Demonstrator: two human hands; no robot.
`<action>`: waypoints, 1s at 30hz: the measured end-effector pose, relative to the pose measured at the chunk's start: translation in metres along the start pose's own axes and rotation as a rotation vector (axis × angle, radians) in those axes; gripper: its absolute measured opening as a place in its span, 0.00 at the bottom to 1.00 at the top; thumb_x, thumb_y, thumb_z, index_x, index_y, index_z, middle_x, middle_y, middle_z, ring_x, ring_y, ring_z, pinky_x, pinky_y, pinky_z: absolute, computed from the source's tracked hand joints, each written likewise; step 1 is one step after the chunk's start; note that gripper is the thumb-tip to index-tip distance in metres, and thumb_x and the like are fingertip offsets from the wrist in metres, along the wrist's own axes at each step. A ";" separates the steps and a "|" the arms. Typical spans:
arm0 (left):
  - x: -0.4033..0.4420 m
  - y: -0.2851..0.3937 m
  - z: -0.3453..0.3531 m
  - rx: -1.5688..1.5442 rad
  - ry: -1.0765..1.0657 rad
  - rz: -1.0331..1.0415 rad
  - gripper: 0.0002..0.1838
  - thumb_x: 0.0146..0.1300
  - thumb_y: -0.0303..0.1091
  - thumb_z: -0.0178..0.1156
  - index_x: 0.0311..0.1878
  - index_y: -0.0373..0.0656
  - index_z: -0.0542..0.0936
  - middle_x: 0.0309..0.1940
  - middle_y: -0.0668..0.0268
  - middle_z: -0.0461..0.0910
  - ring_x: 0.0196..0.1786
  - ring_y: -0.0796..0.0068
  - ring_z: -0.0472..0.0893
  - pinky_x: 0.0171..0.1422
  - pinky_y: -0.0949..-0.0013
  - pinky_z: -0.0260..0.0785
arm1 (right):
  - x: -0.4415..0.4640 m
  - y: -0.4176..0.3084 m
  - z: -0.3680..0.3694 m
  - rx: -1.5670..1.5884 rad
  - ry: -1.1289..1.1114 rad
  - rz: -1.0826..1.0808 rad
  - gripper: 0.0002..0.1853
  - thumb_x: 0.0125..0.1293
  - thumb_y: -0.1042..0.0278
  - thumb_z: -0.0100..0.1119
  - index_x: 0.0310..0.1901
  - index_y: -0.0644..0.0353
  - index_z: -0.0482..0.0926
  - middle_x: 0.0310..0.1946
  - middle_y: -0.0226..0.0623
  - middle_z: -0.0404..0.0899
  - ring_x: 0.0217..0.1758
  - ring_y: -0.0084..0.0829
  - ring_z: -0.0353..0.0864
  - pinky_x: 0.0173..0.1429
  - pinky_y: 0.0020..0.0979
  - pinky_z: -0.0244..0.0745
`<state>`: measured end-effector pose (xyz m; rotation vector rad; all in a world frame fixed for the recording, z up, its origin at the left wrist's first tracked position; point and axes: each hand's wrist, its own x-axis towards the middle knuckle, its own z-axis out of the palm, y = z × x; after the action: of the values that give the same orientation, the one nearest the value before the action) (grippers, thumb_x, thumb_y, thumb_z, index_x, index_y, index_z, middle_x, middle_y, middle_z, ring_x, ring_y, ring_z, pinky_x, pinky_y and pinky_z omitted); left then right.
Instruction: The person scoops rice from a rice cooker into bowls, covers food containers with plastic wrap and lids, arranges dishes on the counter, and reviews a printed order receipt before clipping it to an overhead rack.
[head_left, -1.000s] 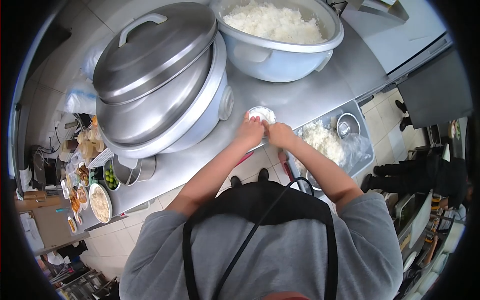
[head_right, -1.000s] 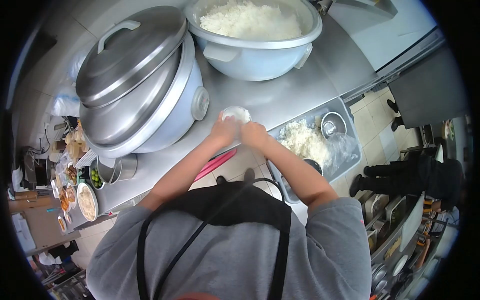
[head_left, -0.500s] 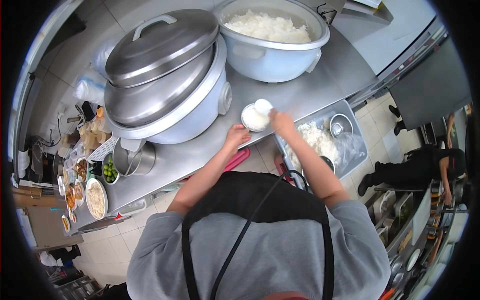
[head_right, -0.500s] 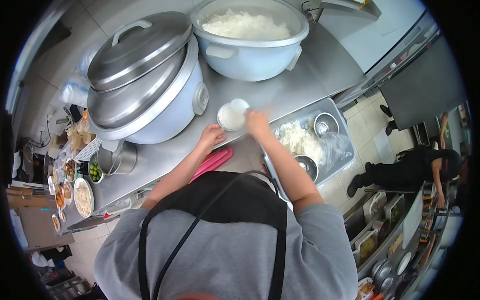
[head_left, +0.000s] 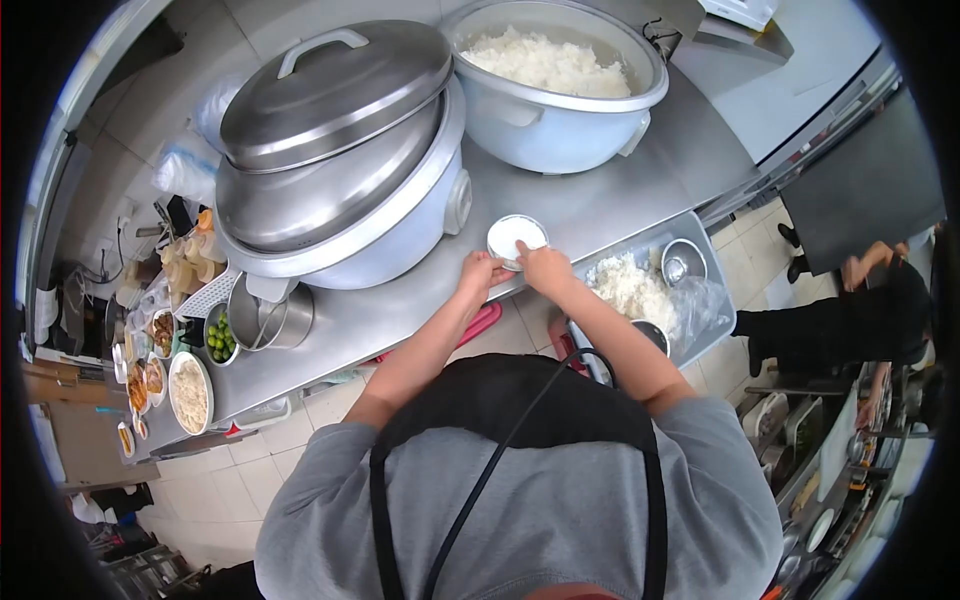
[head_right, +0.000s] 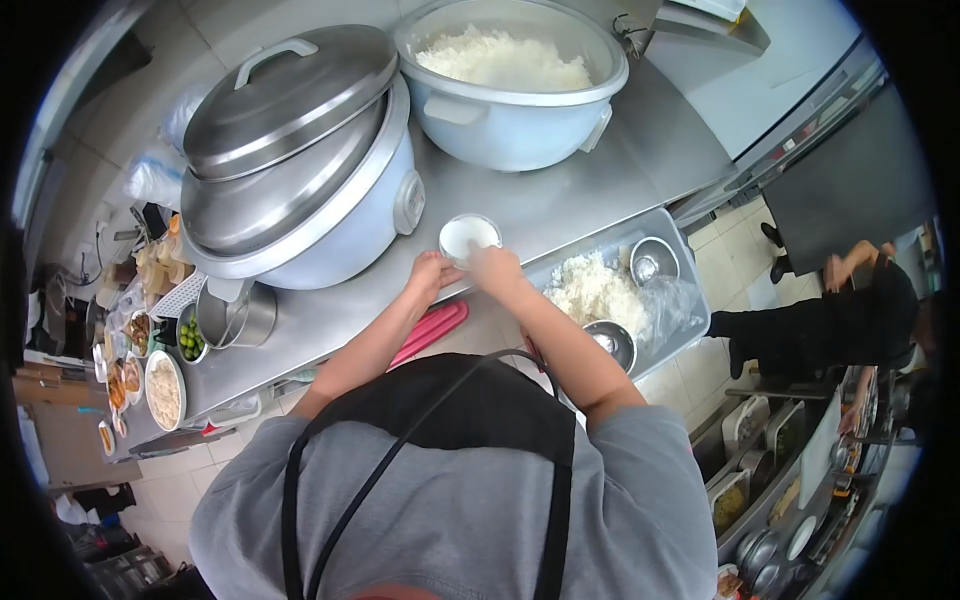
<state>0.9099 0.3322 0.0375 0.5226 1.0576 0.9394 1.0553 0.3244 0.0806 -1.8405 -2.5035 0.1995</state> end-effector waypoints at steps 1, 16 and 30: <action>0.002 -0.002 0.000 -0.003 0.017 0.012 0.12 0.49 0.16 0.50 0.35 0.36 0.59 0.32 0.56 0.69 0.32 0.62 0.77 0.37 0.64 0.77 | 0.000 0.005 -0.002 0.006 -0.032 -0.017 0.17 0.60 0.58 0.44 0.49 0.50 0.71 0.25 0.41 0.78 0.27 0.41 0.78 0.31 0.40 0.73; 0.001 -0.001 0.001 -0.070 0.020 -0.016 0.08 0.50 0.23 0.47 0.34 0.29 0.66 0.30 0.55 0.70 0.33 0.64 0.76 0.43 0.65 0.75 | -0.012 0.030 -0.016 0.066 0.043 -0.095 0.16 0.58 0.57 0.50 0.49 0.45 0.73 0.25 0.43 0.77 0.30 0.43 0.77 0.33 0.41 0.72; 0.000 -0.034 0.035 -0.341 0.217 0.112 0.07 0.51 0.21 0.48 0.33 0.36 0.61 0.30 0.59 0.69 0.30 0.69 0.75 0.39 0.68 0.75 | -0.004 0.022 0.005 0.262 0.004 0.097 0.20 0.62 0.60 0.42 0.51 0.64 0.66 0.27 0.54 0.75 0.32 0.51 0.76 0.36 0.45 0.71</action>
<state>0.9549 0.3164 0.0271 0.2009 1.0403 1.2677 1.0766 0.3261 0.0732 -1.8511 -2.2586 0.4996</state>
